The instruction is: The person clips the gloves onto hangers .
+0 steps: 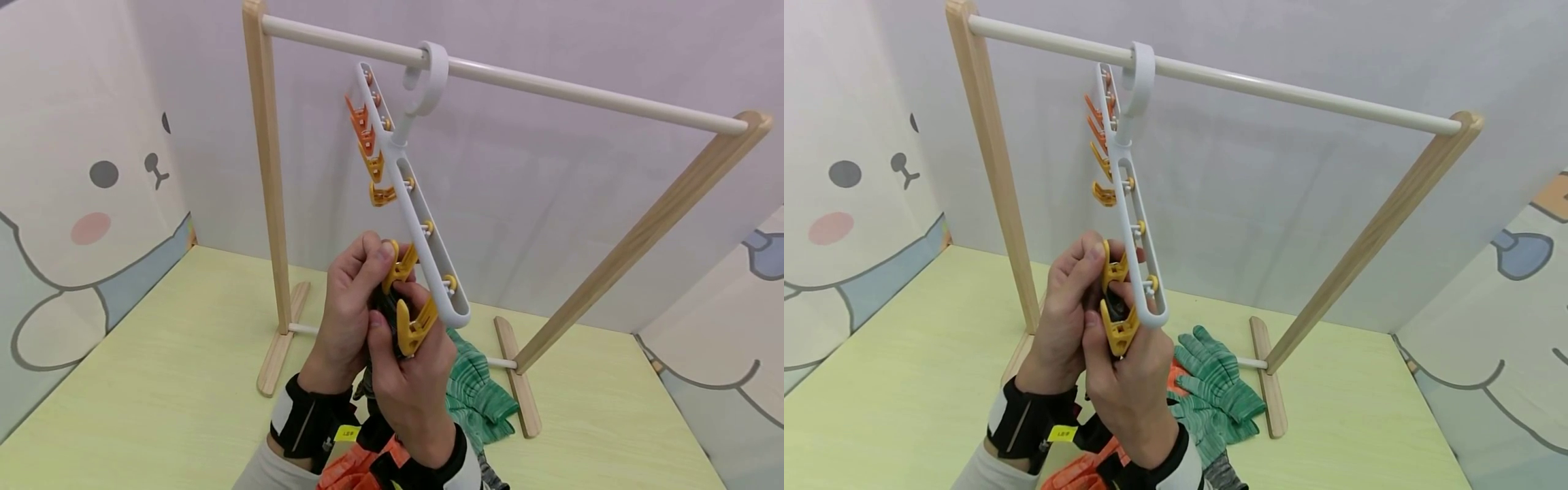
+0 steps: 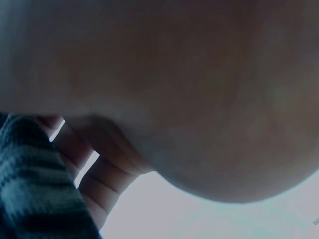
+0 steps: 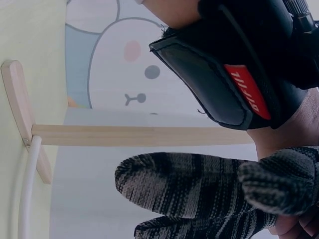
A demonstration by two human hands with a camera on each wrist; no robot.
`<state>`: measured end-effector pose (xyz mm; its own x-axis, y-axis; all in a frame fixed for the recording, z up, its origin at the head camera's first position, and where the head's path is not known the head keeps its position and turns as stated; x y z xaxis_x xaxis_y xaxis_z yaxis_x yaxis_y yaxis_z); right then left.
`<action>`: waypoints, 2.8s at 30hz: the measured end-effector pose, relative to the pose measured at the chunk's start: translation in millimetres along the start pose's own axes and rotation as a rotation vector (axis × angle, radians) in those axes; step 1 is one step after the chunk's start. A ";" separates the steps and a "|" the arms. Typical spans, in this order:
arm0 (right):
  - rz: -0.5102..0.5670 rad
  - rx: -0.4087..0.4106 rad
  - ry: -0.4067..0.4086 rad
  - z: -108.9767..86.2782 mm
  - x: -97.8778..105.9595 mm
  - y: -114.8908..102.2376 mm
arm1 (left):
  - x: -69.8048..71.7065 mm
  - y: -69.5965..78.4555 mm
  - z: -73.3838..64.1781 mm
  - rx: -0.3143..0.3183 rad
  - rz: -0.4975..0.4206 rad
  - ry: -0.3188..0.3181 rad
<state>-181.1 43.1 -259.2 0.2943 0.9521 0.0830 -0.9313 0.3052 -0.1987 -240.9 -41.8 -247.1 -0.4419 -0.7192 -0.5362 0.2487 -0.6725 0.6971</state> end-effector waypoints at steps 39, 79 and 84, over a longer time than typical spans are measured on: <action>0.009 -0.025 -0.014 -2.0 -1.9 2.0 | 2.5 0.0 0.8 -0.007 0.019 0.004; 0.001 -0.014 -0.023 -2.6 -4.6 3.6 | 5.8 0.0 2.0 -0.017 0.035 0.024; 0.003 -0.015 -0.024 -3.0 -5.2 3.9 | 5.9 -0.8 1.5 -0.006 0.019 0.024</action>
<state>-185.6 39.4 -263.3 0.2857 0.9524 0.1060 -0.9290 0.3024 -0.2133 -244.9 -45.3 -250.1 -0.4167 -0.7357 -0.5340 0.2617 -0.6596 0.7046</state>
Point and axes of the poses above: each hand's wrist, its own z-axis towards the middle knuckle, its own x-axis out of the back of the hand, y = z × x, the point moved 8 cm from there along z, towards the middle knuckle, and after that the axes turned 10 degrees about x, right-handed, at the moved point
